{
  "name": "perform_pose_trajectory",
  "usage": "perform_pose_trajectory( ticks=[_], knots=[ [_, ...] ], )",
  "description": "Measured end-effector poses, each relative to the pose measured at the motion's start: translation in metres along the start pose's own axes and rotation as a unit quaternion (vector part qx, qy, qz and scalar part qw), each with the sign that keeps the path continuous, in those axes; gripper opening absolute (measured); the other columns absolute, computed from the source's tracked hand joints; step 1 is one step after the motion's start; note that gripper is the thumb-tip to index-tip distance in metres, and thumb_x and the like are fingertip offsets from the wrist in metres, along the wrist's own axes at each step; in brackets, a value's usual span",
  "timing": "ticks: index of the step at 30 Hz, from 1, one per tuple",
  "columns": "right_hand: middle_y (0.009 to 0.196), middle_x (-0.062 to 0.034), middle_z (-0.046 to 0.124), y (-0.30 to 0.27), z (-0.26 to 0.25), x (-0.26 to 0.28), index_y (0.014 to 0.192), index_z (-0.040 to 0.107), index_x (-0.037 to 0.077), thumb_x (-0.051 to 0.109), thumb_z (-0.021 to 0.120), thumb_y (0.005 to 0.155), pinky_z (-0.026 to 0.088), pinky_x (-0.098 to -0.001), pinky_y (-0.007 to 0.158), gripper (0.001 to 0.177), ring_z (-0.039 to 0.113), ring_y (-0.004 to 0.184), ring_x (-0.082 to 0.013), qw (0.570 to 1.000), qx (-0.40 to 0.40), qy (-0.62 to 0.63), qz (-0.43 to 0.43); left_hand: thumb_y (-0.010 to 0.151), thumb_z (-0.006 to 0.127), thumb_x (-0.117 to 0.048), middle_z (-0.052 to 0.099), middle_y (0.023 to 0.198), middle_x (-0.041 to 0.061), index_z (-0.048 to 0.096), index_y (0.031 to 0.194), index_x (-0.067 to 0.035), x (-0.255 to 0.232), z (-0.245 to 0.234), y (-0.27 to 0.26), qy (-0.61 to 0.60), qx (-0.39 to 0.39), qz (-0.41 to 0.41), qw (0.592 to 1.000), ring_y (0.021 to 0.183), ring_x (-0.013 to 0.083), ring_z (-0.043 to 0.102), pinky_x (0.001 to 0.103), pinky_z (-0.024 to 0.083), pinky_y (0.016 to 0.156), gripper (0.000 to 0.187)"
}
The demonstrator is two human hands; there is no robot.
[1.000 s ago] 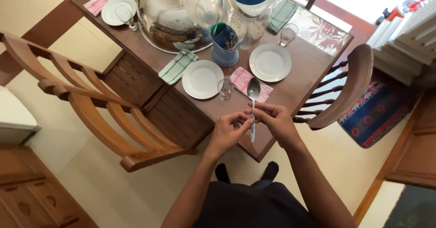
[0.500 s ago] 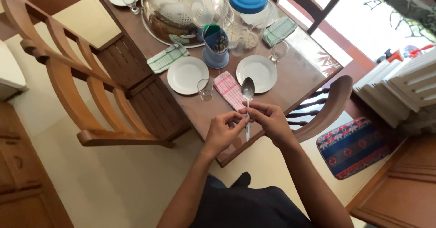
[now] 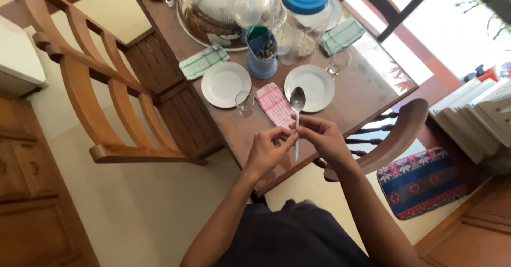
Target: The person sets a dining table by placing spoons on napkins at each place setting. They retrieve spoons from a container on the table and walk between the table and a kitchen drawer, opening and closing the drawer before returning to place cutlery.
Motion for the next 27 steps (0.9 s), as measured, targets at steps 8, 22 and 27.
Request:
perform_pose_trajectory(
  ticks=[8,22,27],
  knots=[
    [0.093,-0.0139,0.075,0.026,-0.024,-0.011,0.125,0.072,-0.004,0.006,0.080,0.086,0.060,-0.0340,0.085,0.041,0.069,0.079,-0.0167,0.999,0.037,-0.031,0.007,0.089,0.076,-0.022,0.077,0.074,0.000,0.079,0.095,-0.011,0.008,0.012,0.007,0.014,-0.047,-0.021,0.999,0.055,0.0060,0.045,0.021,0.037,0.051,0.012],
    [0.088,-0.0119,0.074,0.077,-0.086,-0.003,0.121,0.073,-0.003,0.013,0.084,0.086,0.060,-0.0345,0.085,0.039,0.068,0.078,-0.0158,0.978,0.181,-0.103,0.023,0.089,0.076,-0.025,0.078,0.077,-0.003,0.080,0.099,-0.016,0.012,0.088,0.022,0.015,-0.196,-0.072,0.978,0.053,0.0043,0.046,0.019,0.038,0.052,0.014],
    [0.089,-0.0143,0.074,0.094,-0.104,-0.015,0.123,0.071,-0.006,0.011,0.083,0.086,0.059,-0.0365,0.087,0.042,0.069,0.080,-0.0185,0.969,0.217,-0.116,0.018,0.089,0.074,-0.024,0.078,0.079,-0.004,0.079,0.099,-0.016,0.008,0.106,0.023,0.016,-0.227,-0.077,0.971,0.055,0.0050,0.047,0.019,0.040,0.054,0.014]
  ],
)
Point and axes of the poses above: each hand's wrist, its own y-axis towards the middle knuckle, its own z-axis out of the palm, x = y × z, the point moved 9 cm from there along y, towards the middle knuckle
